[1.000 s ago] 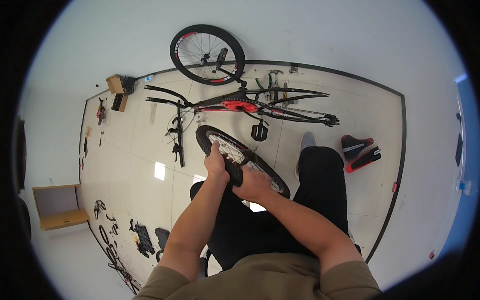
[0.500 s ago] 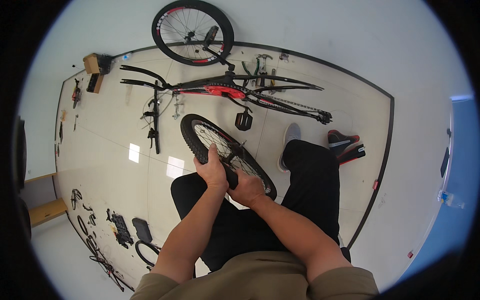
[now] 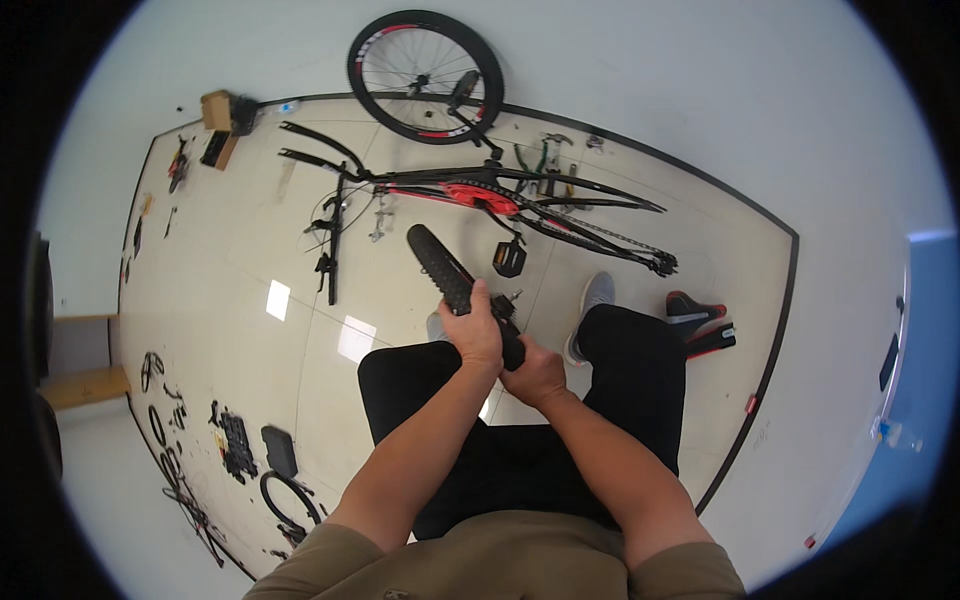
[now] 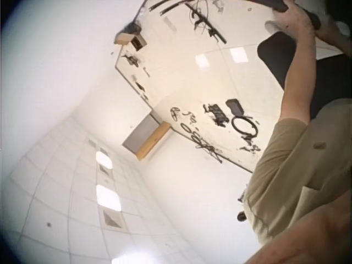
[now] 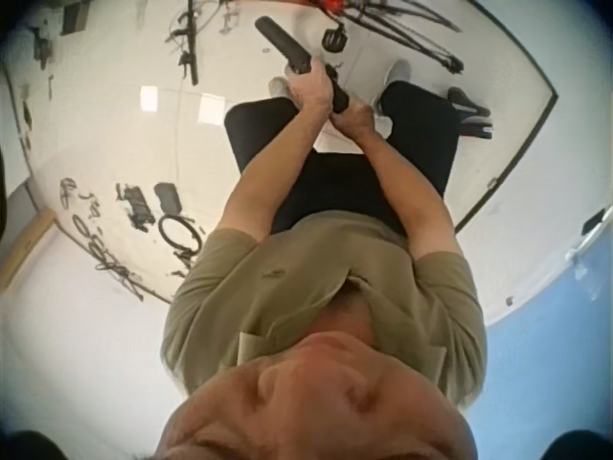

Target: The person assembles a bicycle by attaching the rear wheel to the frame. They align the wheel with the dropouts, insert the axle, and secure it by tightening the quick-release skewer. The person then checks the wheel alignment and ensures the tire is properly seated on the rim.

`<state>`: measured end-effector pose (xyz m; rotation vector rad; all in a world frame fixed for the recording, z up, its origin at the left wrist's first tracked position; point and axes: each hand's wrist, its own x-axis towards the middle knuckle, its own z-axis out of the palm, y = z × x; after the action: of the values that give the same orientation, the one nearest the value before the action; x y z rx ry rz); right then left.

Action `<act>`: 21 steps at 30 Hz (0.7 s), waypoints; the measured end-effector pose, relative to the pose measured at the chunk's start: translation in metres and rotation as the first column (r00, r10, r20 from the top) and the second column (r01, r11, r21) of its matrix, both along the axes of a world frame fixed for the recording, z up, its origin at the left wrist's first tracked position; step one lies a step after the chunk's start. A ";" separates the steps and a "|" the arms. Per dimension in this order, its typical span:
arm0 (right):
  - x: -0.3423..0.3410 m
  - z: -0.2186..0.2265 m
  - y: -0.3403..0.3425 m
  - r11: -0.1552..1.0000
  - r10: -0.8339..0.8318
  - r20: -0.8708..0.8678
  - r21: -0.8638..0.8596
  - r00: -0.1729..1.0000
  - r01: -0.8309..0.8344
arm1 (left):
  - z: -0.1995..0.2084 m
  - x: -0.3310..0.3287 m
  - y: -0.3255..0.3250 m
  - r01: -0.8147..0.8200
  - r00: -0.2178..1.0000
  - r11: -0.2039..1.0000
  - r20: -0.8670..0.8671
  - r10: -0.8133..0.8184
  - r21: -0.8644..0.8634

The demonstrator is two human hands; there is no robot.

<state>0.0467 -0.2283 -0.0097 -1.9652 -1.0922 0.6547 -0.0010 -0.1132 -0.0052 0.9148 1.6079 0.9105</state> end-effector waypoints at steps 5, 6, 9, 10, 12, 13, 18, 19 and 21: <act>-0.005 0.010 0.009 0.999 0.030 -0.005 -0.020 1.000 -0.030 | 0.013 -0.015 0.010 0.116 0.990 0.991 0.082 -0.111 -0.061; -0.008 0.011 0.013 0.999 0.040 -0.009 -0.032 0.999 -0.041 | 0.017 -0.021 0.010 0.089 0.986 0.993 0.144 -0.078 -0.075; -0.011 0.017 0.021 0.995 0.054 -0.020 -0.080 0.998 -0.055 | 0.055 -0.035 0.007 -0.004 0.969 0.994 0.246 0.030 -0.107; -0.015 0.022 0.026 0.993 0.051 -0.051 -0.104 0.997 -0.056 | 0.049 -0.049 0.005 0.036 0.966 0.992 0.257 -0.004 -0.121; -0.014 0.036 0.044 0.985 0.058 -0.100 -0.157 0.993 -0.073 | 0.024 -0.069 0.001 0.102 0.955 0.984 0.291 -0.056 -0.147; -0.016 0.042 0.051 0.983 0.068 -0.120 -0.160 0.990 -0.087 | 0.017 -0.070 -0.003 0.071 0.952 0.986 0.304 -0.021 -0.153; 0.015 0.051 0.081 0.968 0.101 -0.194 -0.207 0.976 -0.142 | 0.011 -0.036 -0.013 0.275 0.906 0.960 0.346 -0.241 -0.051; 0.025 0.043 0.085 0.974 0.132 -0.184 -0.158 0.974 -0.162 | 0.020 -0.031 -0.009 0.327 0.920 0.945 0.231 -0.317 -0.005; 0.040 0.031 0.089 0.979 0.119 -0.229 -0.136 0.966 -0.152 | 0.003 -0.022 -0.005 0.377 0.916 0.924 0.124 -0.382 0.064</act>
<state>0.0863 -0.1396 0.0210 -1.9016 -1.0718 1.0324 -0.0234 -0.1183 -0.0022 1.1214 1.2417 0.7141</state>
